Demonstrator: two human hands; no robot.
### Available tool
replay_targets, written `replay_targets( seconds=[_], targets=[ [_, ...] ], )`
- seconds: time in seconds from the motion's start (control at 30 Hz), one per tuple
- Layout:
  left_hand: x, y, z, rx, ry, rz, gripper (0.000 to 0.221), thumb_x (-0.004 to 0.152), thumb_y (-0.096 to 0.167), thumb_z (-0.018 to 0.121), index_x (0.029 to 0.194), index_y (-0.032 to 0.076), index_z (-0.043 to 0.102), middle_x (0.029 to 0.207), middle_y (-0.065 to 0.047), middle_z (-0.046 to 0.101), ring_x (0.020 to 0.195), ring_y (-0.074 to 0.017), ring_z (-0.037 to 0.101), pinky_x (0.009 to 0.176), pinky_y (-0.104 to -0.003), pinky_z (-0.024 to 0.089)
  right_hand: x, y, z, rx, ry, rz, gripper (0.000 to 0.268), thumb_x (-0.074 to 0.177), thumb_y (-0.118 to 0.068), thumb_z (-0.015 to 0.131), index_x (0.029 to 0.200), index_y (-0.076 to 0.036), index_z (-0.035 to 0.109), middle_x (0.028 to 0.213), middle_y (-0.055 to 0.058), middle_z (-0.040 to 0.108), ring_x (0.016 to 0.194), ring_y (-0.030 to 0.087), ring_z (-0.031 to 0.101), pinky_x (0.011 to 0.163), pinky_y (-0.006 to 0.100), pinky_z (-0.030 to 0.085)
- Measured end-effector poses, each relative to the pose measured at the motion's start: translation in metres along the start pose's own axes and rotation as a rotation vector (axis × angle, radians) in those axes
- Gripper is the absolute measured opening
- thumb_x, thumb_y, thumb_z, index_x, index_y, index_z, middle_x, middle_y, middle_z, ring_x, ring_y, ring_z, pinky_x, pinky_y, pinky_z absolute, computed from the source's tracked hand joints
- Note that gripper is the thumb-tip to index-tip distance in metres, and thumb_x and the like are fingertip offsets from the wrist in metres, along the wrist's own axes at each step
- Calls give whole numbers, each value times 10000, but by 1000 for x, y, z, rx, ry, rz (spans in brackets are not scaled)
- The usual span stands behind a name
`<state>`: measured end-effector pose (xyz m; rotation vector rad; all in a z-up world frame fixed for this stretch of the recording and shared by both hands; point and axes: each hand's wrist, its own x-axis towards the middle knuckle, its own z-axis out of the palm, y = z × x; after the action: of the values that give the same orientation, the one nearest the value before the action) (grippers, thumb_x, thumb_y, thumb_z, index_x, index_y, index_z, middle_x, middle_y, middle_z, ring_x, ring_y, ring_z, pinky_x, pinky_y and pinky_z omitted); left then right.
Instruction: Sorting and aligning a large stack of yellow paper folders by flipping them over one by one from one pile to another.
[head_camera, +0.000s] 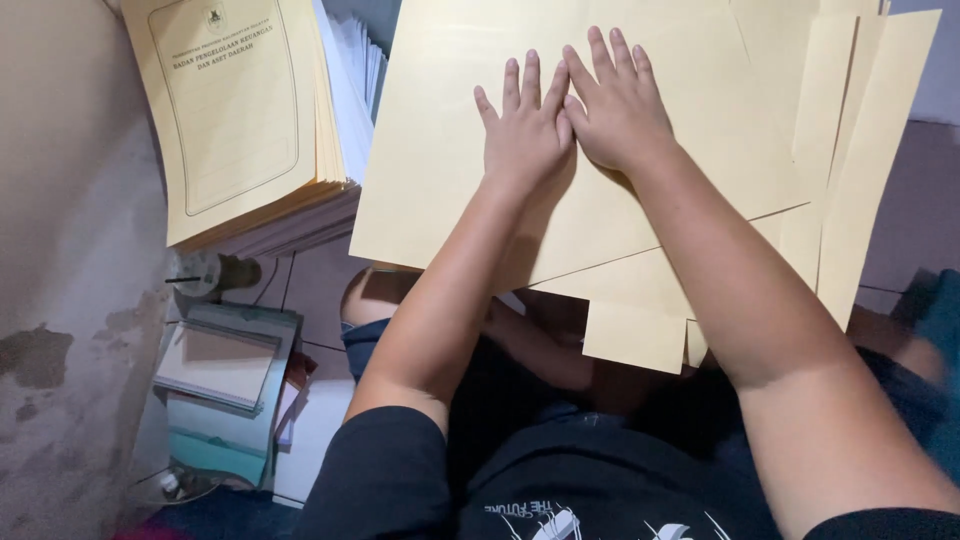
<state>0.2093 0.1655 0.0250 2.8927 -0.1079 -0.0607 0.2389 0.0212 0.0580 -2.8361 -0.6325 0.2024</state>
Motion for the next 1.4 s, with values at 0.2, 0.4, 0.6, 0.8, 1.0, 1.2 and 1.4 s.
replay_targets(
  seconds=[0.2, 0.4, 0.6, 0.8, 1.0, 1.2, 1.4],
  targets=[
    [-10, -28, 3, 20, 87, -143, 635, 1071, 374, 282, 1640, 107, 195, 1722, -102, 128, 1593, -291, 87, 1261, -606, 81, -23, 40, -34, -32, 11, 112, 658, 1099, -410, 277, 1662, -88, 171, 1714, 195, 86, 1574, 328, 56, 1261, 498, 44],
    [-109, -26, 0, 4, 140, -19, 680, 1047, 373, 371, 1624, 38, 238, 1702, -207, 149, 1581, -379, 107, 1249, -624, 106, -98, 77, -25, -59, 57, 268, 735, 1096, -403, 269, 1621, 75, 79, 1711, 236, 66, 1586, 322, 57, 1284, 448, 70],
    [-183, 18, 16, -40, 56, 208, 655, 1065, 545, 331, 1646, 245, 301, 1675, -254, 253, 1554, -494, 205, 1219, -681, 156, -171, 12, -3, -94, 26, 339, 826, 1078, -516, 262, 1634, 89, 175, 1691, 342, 106, 1584, 447, 48, 1285, 557, 9],
    [-168, 24, 13, 180, -51, 228, 654, 1046, 596, 425, 1629, 319, 317, 1662, -234, 264, 1509, -524, 275, 1151, -657, 315, -171, -31, 16, -54, -11, 150, 724, 1078, -480, 288, 1651, -42, 219, 1717, 251, 122, 1590, 409, 81, 1264, 571, 49],
    [-172, -18, -15, 215, -178, 406, 667, 952, 298, 595, 1574, 260, 358, 1617, -275, 309, 1479, -440, 361, 1073, -556, 416, -167, 52, -2, -59, 42, 387, 841, 1045, -590, 255, 1653, -20, 134, 1720, 244, 40, 1589, 400, 9, 1261, 595, 20],
    [-169, -15, 0, 195, -225, 345, 355, 816, -9, 585, 1168, 26, 615, 1328, -310, 555, 1105, -384, 624, 781, -445, 594, -190, 76, 15, 313, 341, 229, 701, 1089, -497, 234, 1624, -45, 265, 1722, 236, 55, 1580, 352, -61, 1219, 560, -121],
    [-172, -15, -37, 83, -383, 268, 255, 883, -27, 536, 999, 83, 735, 954, -92, 683, 836, -296, 706, 705, -417, 595, -242, 20, 12, 541, 838, 19, 633, 1174, -396, 267, 1474, 111, 499, 1631, 321, 316, 1534, 395, 223, 1245, 502, 132]
  ],
)
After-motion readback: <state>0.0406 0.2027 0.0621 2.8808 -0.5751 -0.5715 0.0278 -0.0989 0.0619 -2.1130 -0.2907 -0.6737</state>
